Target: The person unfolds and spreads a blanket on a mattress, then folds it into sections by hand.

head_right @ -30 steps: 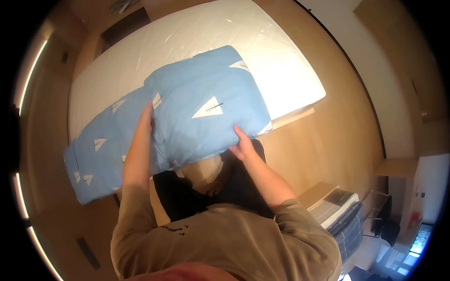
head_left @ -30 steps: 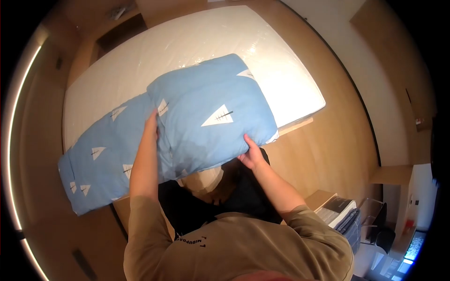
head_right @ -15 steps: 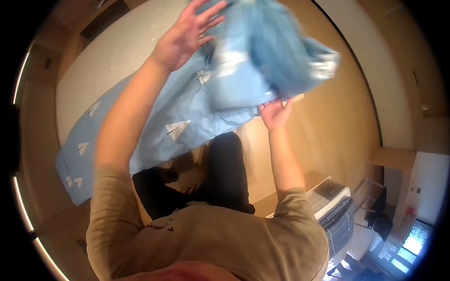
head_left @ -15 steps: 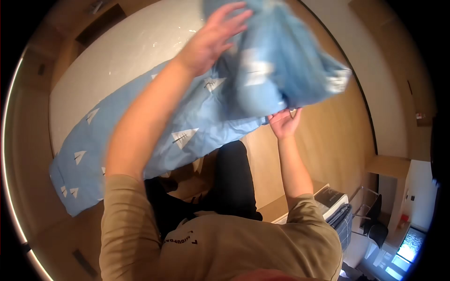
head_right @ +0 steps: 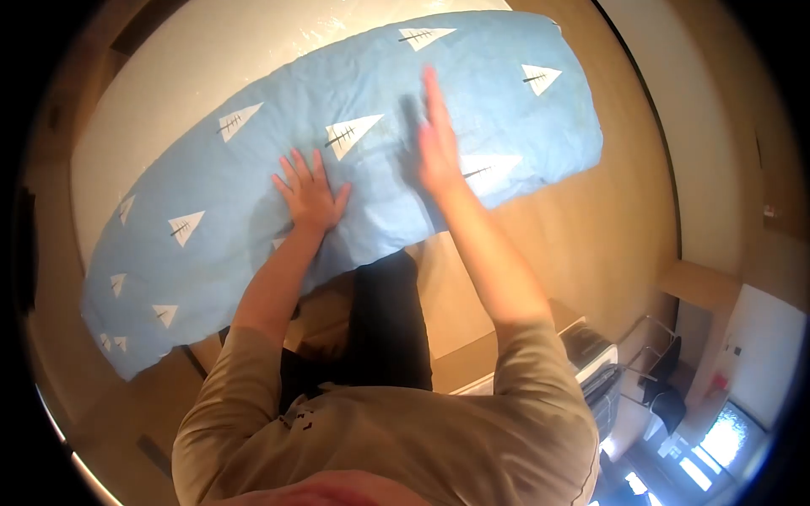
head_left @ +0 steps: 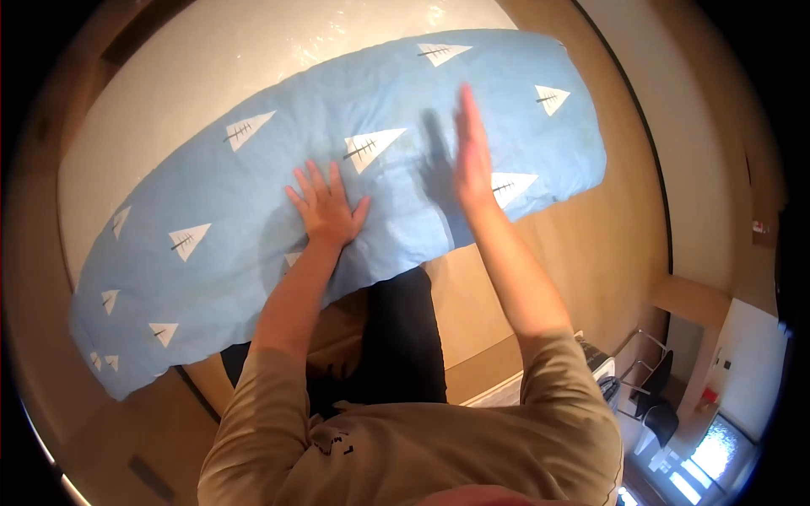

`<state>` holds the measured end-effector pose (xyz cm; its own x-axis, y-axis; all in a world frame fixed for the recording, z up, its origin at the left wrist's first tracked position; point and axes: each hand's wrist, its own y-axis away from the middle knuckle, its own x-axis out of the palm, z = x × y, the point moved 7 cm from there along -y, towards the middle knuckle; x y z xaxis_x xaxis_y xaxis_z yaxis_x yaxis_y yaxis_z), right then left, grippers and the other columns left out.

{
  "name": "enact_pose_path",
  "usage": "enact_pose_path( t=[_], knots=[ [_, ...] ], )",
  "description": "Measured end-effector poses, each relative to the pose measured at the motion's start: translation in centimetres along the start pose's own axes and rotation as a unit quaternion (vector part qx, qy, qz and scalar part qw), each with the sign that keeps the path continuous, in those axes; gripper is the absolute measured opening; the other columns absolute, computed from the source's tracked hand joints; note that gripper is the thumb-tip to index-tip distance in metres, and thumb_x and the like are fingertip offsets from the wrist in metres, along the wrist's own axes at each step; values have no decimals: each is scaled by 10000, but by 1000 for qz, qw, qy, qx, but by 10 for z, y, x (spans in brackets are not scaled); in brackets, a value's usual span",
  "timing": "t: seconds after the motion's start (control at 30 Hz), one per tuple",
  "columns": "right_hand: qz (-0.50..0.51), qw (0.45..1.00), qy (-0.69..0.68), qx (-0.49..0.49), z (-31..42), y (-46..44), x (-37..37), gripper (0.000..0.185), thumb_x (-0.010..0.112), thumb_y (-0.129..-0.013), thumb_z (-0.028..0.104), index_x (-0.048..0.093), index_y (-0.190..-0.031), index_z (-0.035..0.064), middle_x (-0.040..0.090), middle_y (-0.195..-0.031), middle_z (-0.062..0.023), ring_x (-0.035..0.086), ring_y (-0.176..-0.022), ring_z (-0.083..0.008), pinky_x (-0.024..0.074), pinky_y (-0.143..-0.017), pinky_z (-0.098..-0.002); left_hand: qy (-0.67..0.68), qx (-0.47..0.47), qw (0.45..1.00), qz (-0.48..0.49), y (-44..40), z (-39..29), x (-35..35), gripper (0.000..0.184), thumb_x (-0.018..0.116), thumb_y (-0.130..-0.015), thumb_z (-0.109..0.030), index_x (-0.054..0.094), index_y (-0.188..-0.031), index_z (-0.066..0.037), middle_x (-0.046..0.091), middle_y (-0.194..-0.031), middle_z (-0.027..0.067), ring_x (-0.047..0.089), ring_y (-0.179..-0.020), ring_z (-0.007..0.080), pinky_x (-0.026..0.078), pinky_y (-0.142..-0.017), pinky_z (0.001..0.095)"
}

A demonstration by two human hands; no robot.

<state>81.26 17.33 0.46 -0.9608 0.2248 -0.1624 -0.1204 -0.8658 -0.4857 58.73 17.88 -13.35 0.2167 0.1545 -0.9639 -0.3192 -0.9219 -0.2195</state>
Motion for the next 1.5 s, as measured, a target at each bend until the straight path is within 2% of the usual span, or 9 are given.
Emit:
enact_pose_path(
  t=[0.2, 0.3, 0.43, 0.6, 0.7, 1.2, 1.33, 1.47, 1.5],
  knots=[
    [47, 992, -105, -55, -129, -170, 112, 728, 362, -1019, 419, 92, -1512, -42, 217, -1558, -228, 189, -1455, -343, 104, -1193, -332, 27, -22, 998, 55, -11, 10, 28, 926, 581, -779, -580, 309, -1476, -35, 117, -1539, 324, 38, -1411, 546, 12, -1075, 714],
    [52, 997, -30, -47, -182, -203, 149, 691, 380, -1016, 380, 166, -1490, -74, 242, -1530, -280, 297, -1415, -333, 222, -1159, -333, 30, -69, 986, 150, -18, 20, 40, 946, 605, -750, -525, 301, -1463, 17, 110, -1541, 333, 10, -1411, 555, -11, -1058, 731],
    [35, 992, 48, 114, -321, -187, 128, 677, 410, -1002, 361, 205, -1486, -64, 340, -1467, -304, 346, -1382, -336, 265, -1134, -356, 55, -43, 991, 116, -35, 11, 70, 982, 630, -722, -530, 300, -1459, 30, 82, -1543, 339, -10, -1410, 561, -27, -1043, 741],
    [-61, 986, 155, -12, -305, -182, 122, 596, 479, -975, 271, 323, -1450, -53, 564, -1250, -276, 551, -1143, -320, 409, -1001, -372, 43, -38, 994, 94, -37, 14, 74, 993, 622, -722, -542, 297, -1459, 38, 88, -1539, 345, -7, -1410, 561, -25, -1042, 740],
    [43, 996, 15, 74, -261, -148, 124, 643, 347, -1021, 394, 236, -1494, -27, 232, -1567, -191, 198, -1460, -304, 160, -1178, -365, 20, -49, 993, 110, -24, 15, 63, 989, 616, -727, -549, 299, -1460, 34, 97, -1535, 347, 5, -1410, 558, -19, -1048, 734],
    [43, 935, -271, 224, -96, 116, 34, 788, 487, -974, 425, 137, -1518, -26, 93, -1607, -151, 53, -1488, -264, 80, -1190, -396, -32, -47, 993, 107, -7, 3, 38, 966, 573, -769, -600, 286, -1482, -14, 141, -1546, 303, 44, -1419, 532, 24, -1078, 707],
    [100, 938, -192, 270, -39, 211, 20, 803, 496, -956, 505, 239, -1483, -44, 234, -1559, -203, 195, -1464, -299, 146, -1184, -445, -10, -50, 995, 86, 8, 19, 37, 956, 580, -769, -595, 292, -1480, -24, 150, -1540, 308, 74, -1408, 538, 29, -1078, 708],
    [-166, 896, -189, 365, -92, 305, -107, 493, 506, -955, 507, 566, -1092, 38, 619, -1143, -140, 563, -1135, -269, 405, -1020, -461, 27, -61, 991, 113, 18, 32, 33, 934, 591, -775, -580, 297, -1482, -45, 152, -1543, 297, 84, -1409, 529, 17, -1080, 708],
    [-311, 812, -210, 448, -113, 286, -146, 550, 523, -909, 593, 512, -1079, 69, 561, -1172, -155, 533, -1124, -298, 408, -994, -481, 32, -61, 993, 100, 10, 34, 35, 933, 593, -777, -579, 292, -1485, -50, 148, -1546, 292, 80, -1412, 525, 13, -1081, 707]
  ],
)
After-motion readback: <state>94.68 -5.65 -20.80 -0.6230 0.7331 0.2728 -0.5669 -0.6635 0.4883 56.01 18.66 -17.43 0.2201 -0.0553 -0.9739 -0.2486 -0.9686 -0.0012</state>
